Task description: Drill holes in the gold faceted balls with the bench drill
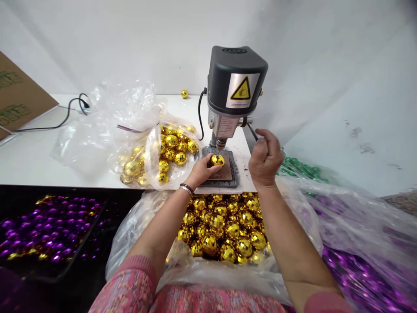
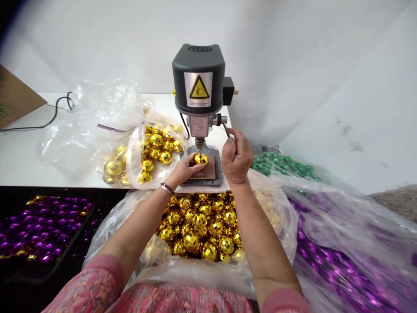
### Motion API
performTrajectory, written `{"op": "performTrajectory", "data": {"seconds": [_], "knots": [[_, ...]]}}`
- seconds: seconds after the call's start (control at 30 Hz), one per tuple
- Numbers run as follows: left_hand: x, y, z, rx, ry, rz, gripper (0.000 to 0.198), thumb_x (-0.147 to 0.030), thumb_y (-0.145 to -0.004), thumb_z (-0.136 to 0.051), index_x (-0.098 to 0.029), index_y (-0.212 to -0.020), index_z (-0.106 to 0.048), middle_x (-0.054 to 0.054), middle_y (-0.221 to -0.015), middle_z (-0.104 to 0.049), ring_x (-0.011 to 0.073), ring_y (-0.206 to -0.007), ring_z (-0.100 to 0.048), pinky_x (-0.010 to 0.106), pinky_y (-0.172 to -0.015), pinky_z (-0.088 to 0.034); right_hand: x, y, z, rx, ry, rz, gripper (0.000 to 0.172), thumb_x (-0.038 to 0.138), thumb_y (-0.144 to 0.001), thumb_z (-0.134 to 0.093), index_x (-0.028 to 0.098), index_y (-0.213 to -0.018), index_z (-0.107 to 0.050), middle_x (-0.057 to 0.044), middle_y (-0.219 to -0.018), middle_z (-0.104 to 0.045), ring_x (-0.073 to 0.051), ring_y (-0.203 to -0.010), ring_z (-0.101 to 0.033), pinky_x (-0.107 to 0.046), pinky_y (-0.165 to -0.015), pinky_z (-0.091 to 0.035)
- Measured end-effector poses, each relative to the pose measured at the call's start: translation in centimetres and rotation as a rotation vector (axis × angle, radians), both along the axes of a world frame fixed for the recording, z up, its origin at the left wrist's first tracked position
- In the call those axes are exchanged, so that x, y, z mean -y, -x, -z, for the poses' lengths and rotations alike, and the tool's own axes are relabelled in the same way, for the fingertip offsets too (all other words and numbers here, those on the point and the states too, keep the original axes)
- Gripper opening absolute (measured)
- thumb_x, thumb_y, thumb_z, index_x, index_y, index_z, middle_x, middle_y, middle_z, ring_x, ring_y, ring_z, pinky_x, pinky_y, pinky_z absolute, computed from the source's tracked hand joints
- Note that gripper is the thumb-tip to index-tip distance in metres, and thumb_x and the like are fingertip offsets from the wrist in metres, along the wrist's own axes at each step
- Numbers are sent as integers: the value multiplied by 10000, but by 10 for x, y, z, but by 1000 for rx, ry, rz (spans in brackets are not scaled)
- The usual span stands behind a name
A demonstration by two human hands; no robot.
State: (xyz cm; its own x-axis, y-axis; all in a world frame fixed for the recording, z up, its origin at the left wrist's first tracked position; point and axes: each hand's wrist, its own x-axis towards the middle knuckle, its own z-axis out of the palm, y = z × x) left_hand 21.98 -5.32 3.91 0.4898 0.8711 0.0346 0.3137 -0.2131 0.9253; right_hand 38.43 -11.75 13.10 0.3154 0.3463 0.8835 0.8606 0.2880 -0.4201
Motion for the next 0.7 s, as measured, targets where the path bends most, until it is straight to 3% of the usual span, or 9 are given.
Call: {"op": "performTrajectory", "data": {"seconds": [0.1,0.2,0.27,0.37,0.43,0.5,0.57,0.63,0.7], "knots": [[1,-1,0,55,46,-29,385,-329,-786,-744,-177,-1129,-659,35,-966,-728,177,-864,-644,269,-796,-506,-11,0,-40,-56,10,-56,375,375,-991,-401,186,-1026,-724,-63,-928,-745,-153,-821,-688,-305,-759,-550],[8,6,-4,135,96,-12,422,-281,-739,-761,-171,-1131,-646,25,-951,-707,155,-832,-624,247,-751,-499,-24,-1,-72,-103,77,-25,364,293,-966,-397,181,-943,-742,-65,-872,-739,-150,-796,-653,-309,-782,-537],[13,17,-9,157,102,87,491,-298,-719,-784,-170,-1173,-650,32,-965,-708,151,-803,-611,252,-729,-497,-29,-1,-80,-116,95,-15,375,255,-953,-390,160,-941,-752,-81,-852,-737,-158,-791,-648,-318,-801,-534],[18,37,-18,121,29,220,526,-351,-702,-825,-182,-1183,-698,52,-1004,-731,158,-789,-605,281,-753,-511,-30,-4,-75,-95,49,-20,400,249,-956,-383,126,-978,-764,-103,-875,-741,-170,-820,-670,-335,-816,-538],[13,48,-23,84,-62,90,401,-375,-807,-749,-193,-1164,-723,75,-1080,-743,185,-878,-640,315,-838,-527,-27,-7,-70,-55,38,-34,407,256,-957,-386,116,-998,-766,-92,-888,-746,-167,-825,-686,-340,-797,-541],[2,57,-26,-39,-161,-207,305,-320,-930,-596,-175,-1167,-725,112,-1168,-734,229,-1044,-655,363,-962,-513,-25,-10,-67,-14,50,-68,406,269,-962,-390,116,-1020,-761,-66,-900,-752,-158,-842,-702,-334,-788,-543],[-11,63,-25,-263,-217,-467,358,-228,-961,-506,-131,-1258,-680,163,-1246,-707,277,-1193,-624,409,-1052,-478,-24,-11,-67,6,52,-89,403,284,-973,-392,119,-1031,-755,-50,-914,-757,-148,-861,-712,-323,-793,-542],[-21,67,-22,-494,-212,-553,440,-191,-942,-507,-99,-1360,-606,202,-1321,-664,316,-1271,-590,435,-1079,-461,-23,-10,-67,-3,40,-84,402,286,-977,-397,108,-1025,-754,-65,-939,-765,-152,-895,-720,-323,-815,-544],[-25,68,-17,-644,-174,-497,481,-248,-942,-535,-111,-1402,-563,212,-1389,-616,341,-1271,-596,441,-1040,-485,-22,-9,-68,-19,39,-79,401,282,-975,-403,96,-1019,-755,-85,-960,-772,-155,-910,-725,-323,-830,-544]]}}
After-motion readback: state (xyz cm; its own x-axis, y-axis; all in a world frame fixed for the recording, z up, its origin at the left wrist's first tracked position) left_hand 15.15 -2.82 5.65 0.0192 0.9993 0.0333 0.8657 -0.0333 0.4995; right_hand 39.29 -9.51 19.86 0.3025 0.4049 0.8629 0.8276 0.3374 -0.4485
